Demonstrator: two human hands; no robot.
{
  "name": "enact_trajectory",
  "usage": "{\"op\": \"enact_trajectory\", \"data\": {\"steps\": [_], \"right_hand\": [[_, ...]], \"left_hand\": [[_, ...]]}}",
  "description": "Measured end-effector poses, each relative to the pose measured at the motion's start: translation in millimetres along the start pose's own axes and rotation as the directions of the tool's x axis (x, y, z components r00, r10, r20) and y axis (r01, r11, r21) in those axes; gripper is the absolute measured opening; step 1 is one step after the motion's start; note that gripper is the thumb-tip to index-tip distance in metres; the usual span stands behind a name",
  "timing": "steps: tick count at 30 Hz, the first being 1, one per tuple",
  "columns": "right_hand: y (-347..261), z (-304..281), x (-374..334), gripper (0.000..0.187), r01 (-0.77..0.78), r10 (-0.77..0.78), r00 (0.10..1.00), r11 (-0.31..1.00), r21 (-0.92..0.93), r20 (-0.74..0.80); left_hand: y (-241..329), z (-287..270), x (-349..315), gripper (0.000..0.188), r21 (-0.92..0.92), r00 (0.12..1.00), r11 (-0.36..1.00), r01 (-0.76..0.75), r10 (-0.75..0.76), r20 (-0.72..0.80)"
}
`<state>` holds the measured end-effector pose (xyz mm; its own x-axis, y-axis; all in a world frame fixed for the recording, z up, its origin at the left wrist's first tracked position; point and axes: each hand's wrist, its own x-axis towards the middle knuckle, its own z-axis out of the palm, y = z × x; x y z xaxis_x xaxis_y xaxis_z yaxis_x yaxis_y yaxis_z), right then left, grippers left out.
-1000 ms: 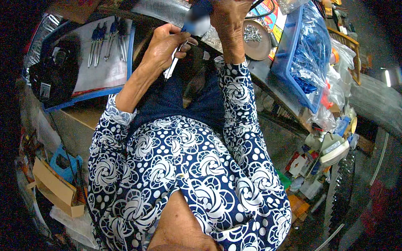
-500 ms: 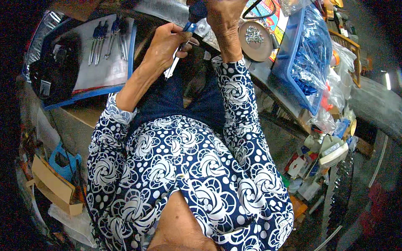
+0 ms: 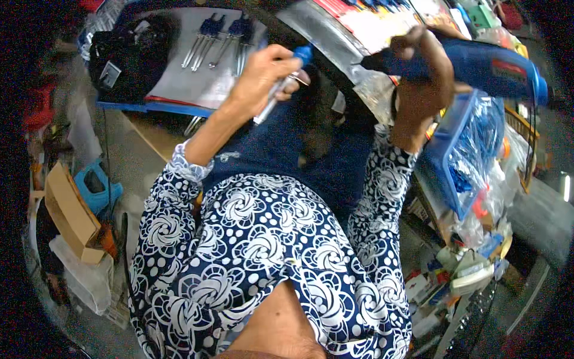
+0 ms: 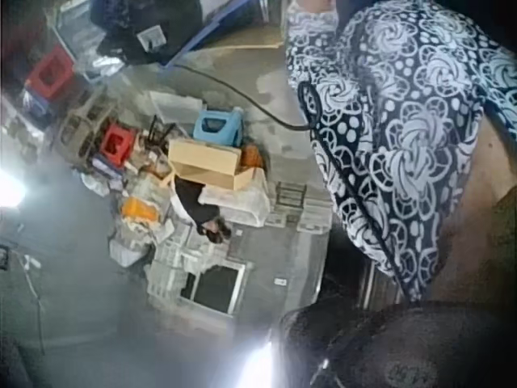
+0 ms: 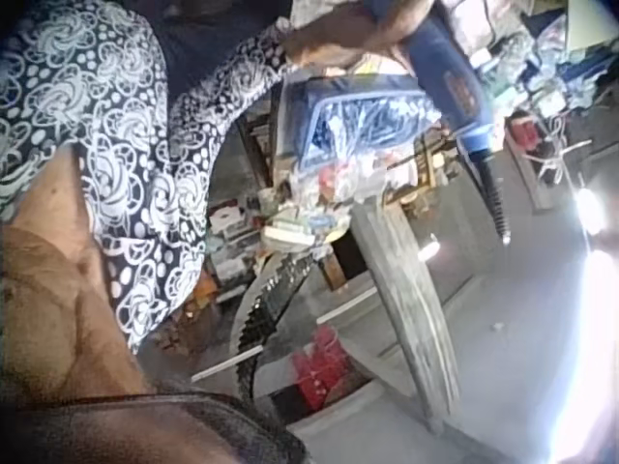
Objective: Assembling small electronic components and parts using a handheld tool at a workbench.
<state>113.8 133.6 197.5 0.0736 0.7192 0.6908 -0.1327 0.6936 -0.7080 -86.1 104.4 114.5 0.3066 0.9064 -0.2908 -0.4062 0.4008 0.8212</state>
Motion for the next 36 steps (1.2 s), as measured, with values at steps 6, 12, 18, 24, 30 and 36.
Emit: {"op": "enact_trajectory", "data": {"steps": [6,12,18,24,30,36], "right_hand": [[-17.9,14.5,5.1,0.021,-0.225,0.259,0.955,0.950,0.217,-0.144],[-24.5,-0.1,16.7,0.024,-0.290,0.319,0.947,0.887,0.360,-0.024],[-32.5,-7.6,45.8,0.025,-0.251,0.293,0.954,0.898,0.361,-0.066],[-35.8,-35.4,60.4,0.027,-0.194,0.253,0.964,0.885,0.423,-0.086],[-41.4,-33.3,70.3,0.026,-0.141,0.209,0.967,0.918,0.371,-0.147],[-37.4,-37.9,69.5,0.025,-0.157,0.217,0.959,0.944,0.292,-0.184]], "left_hand": [[18.7,-96.6,11.7,0.018,0.218,0.898,0.969,-0.114,0.195,-0.395],[-10.5,-177.2,93.7,0.028,0.711,0.741,0.691,-0.130,0.544,-0.394],[-44.1,-230.3,136.0,0.029,0.789,0.549,0.493,-0.366,0.799,-0.245],[3.7,-113.1,110.6,0.039,0.969,0.498,0.070,0.238,0.847,-0.184],[66.6,-35.4,91.0,0.027,0.987,0.325,0.075,-0.143,0.945,-0.024],[100.4,43.3,138.4,0.022,0.799,0.732,0.284,-0.530,0.629,0.262]]}}
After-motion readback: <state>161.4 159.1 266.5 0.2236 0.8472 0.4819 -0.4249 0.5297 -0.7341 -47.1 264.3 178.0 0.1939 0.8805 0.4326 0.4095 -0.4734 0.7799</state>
